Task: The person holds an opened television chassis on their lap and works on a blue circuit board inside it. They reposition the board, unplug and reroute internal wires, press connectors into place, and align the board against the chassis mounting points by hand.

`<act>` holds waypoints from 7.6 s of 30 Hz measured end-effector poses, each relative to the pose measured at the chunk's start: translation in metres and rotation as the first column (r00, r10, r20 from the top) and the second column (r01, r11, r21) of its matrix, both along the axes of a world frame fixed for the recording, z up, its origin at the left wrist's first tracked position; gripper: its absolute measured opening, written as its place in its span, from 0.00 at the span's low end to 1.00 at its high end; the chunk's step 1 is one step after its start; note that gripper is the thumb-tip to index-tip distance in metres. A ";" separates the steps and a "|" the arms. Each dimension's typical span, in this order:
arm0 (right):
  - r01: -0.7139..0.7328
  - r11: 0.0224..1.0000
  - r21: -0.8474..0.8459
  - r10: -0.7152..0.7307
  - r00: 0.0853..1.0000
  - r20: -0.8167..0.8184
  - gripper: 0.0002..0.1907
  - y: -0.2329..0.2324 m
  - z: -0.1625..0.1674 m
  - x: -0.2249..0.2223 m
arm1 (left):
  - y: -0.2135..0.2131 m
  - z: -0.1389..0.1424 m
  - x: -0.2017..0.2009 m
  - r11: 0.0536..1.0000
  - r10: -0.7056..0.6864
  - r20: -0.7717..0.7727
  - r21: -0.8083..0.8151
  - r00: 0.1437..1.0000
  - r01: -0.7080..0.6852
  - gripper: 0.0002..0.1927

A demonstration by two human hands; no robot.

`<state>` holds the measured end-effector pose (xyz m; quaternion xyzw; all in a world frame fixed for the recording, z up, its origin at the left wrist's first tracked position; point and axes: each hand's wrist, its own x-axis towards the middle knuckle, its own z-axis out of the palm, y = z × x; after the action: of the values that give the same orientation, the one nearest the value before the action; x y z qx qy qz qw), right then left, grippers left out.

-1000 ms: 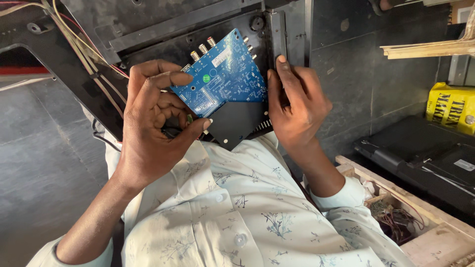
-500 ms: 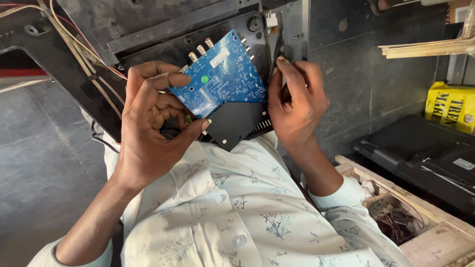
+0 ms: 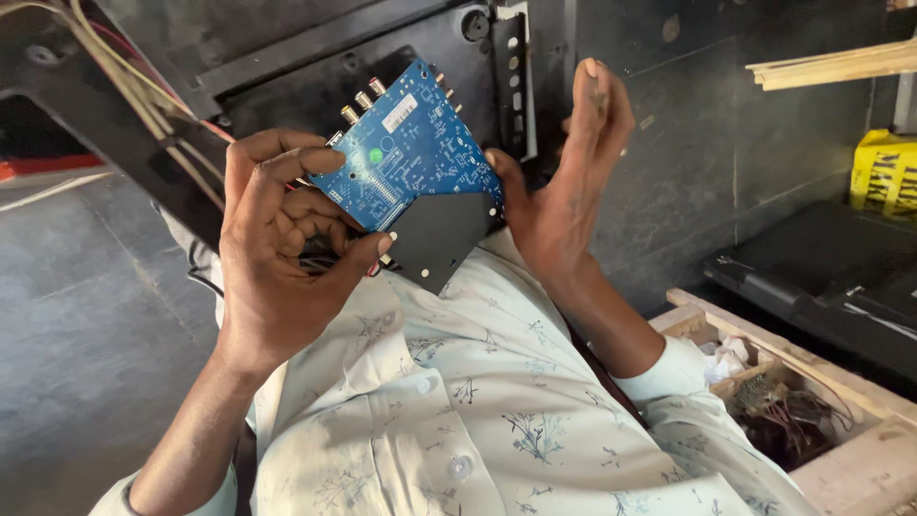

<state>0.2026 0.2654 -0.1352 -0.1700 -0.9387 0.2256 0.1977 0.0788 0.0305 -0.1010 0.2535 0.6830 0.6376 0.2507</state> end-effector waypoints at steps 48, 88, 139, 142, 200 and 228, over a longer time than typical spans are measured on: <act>0.007 0.805 -0.593 -0.172 0.960 -0.223 0.24 0.053 0.018 0.011 | 0.006 -0.018 -0.003 0.999 0.017 0.075 0.039 0.997 -0.020 0.34; -0.109 0.650 -0.752 -0.225 0.918 -0.327 0.22 0.027 0.012 0.007 | -0.007 -0.017 -0.017 0.998 -0.036 0.008 0.055 0.999 0.035 0.33; -0.036 0.990 -0.138 0.000 0.969 -0.247 0.11 0.001 -0.020 0.004 | -0.004 -0.029 -0.010 0.996 -0.015 0.051 0.090 0.999 0.011 0.35; -0.028 0.987 -0.157 -0.010 0.971 -0.240 0.11 -0.003 -0.021 0.001 | -0.005 -0.029 -0.010 0.995 -0.017 0.060 0.095 0.998 0.011 0.35; -0.046 0.992 -0.115 0.025 0.983 -0.183 0.46 0.023 -0.008 -0.032 | -0.003 -0.031 -0.014 0.991 -0.045 0.034 0.125 0.998 0.040 0.34; -0.024 0.403 -0.915 0.121 0.992 0.027 0.20 0.065 -0.013 -0.051 | 0.099 0.007 -0.013 0.885 -0.390 -0.812 -0.461 0.434 -0.065 0.23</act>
<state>0.1517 0.3306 -0.1481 -0.2191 -0.6783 0.7010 0.0214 0.0658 0.1295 -0.0938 0.5537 0.8037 0.2154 -0.0331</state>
